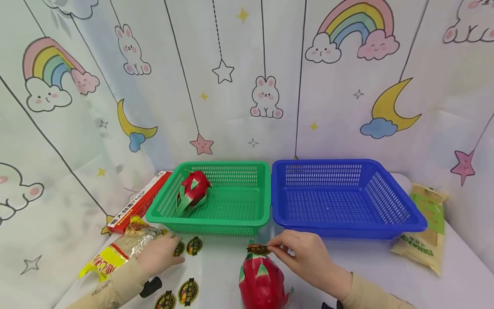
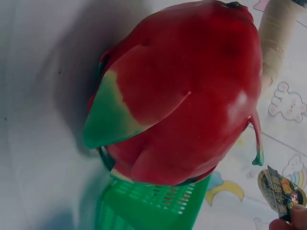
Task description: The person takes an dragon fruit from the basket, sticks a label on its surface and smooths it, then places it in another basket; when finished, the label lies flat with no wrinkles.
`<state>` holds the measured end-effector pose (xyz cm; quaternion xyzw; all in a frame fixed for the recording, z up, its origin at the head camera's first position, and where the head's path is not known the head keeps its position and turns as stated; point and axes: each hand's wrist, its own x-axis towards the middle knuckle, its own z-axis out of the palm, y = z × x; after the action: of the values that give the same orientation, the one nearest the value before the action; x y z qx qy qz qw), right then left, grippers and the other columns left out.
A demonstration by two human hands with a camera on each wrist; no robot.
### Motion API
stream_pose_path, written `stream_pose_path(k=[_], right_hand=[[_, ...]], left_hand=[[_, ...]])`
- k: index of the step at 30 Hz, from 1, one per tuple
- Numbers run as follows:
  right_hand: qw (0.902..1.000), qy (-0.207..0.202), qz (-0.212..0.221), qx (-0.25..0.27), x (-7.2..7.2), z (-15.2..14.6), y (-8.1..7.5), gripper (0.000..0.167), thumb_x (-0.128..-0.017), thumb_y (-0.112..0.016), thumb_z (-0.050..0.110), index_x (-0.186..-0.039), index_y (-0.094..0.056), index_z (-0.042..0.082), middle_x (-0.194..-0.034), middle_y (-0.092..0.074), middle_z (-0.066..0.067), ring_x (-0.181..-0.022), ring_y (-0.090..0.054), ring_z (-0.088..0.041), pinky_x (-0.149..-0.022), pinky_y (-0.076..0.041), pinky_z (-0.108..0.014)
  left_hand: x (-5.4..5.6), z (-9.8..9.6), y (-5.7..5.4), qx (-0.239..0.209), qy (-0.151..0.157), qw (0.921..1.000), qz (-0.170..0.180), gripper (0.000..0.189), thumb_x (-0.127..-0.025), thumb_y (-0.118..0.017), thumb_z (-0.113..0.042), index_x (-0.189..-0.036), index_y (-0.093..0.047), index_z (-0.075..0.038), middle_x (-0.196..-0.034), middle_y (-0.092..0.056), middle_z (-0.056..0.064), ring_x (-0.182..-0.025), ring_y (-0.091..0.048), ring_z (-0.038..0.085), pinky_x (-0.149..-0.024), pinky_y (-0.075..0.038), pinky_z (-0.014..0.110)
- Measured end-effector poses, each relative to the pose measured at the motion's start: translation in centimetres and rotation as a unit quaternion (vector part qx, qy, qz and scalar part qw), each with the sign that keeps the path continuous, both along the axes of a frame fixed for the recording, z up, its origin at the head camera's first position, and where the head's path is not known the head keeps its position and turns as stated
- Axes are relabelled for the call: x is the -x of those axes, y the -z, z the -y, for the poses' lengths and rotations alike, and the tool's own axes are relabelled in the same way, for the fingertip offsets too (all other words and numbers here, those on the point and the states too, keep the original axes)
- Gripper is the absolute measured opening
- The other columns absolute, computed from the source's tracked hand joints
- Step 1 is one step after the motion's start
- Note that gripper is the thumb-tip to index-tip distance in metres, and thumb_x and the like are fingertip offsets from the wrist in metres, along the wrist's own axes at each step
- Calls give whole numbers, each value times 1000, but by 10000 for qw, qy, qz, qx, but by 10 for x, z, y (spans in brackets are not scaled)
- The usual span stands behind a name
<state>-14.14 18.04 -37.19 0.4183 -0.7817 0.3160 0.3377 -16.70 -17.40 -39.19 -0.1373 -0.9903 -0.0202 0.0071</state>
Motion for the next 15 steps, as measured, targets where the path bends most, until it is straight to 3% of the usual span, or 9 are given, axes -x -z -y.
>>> stream_pose_path(k=[3,5,10,15], right_hand=[[9998,-47,180,16,-1,0,-1,11,-87,-63,27,-86,-67,17,-71,-63,9,-60,-55,3,-54,-44,-7],[9996,-63,257,17,-2,1,-1,5,-84,-67,22,-86,-67,17,-72,-63,9,-61,-55,3,-54,-43,-7],[9996,-32,271,31,-3,2,1,7,-81,-70,18,-86,-65,18,-73,-63,9,-62,-56,3,-54,-43,-7],[9995,-72,299,86,-3,4,4,9,-81,-70,17,-87,-64,17,-74,-62,9,-62,-56,2,-54,-43,-7]], left_hand=[[-6,-18,-6,-282,623,9977,27,45,-70,-77,-34,-100,-64,-3,-96,-60,10,-85,-58,31,-66,-48,48],[-12,-31,-9,-530,1134,9919,217,47,-75,-74,-36,-110,-62,-6,-105,-59,9,-93,-57,29,-70,-48,46],[-23,-61,-12,-1231,2256,9648,561,50,-84,-65,-39,-124,-54,-11,-126,-51,7,-114,-50,25,-89,-46,42],[-25,-87,-10,-1627,3117,9355,353,50,-87,-58,-44,-127,-50,-13,-135,-44,4,-123,-43,21,-97,-43,35]])
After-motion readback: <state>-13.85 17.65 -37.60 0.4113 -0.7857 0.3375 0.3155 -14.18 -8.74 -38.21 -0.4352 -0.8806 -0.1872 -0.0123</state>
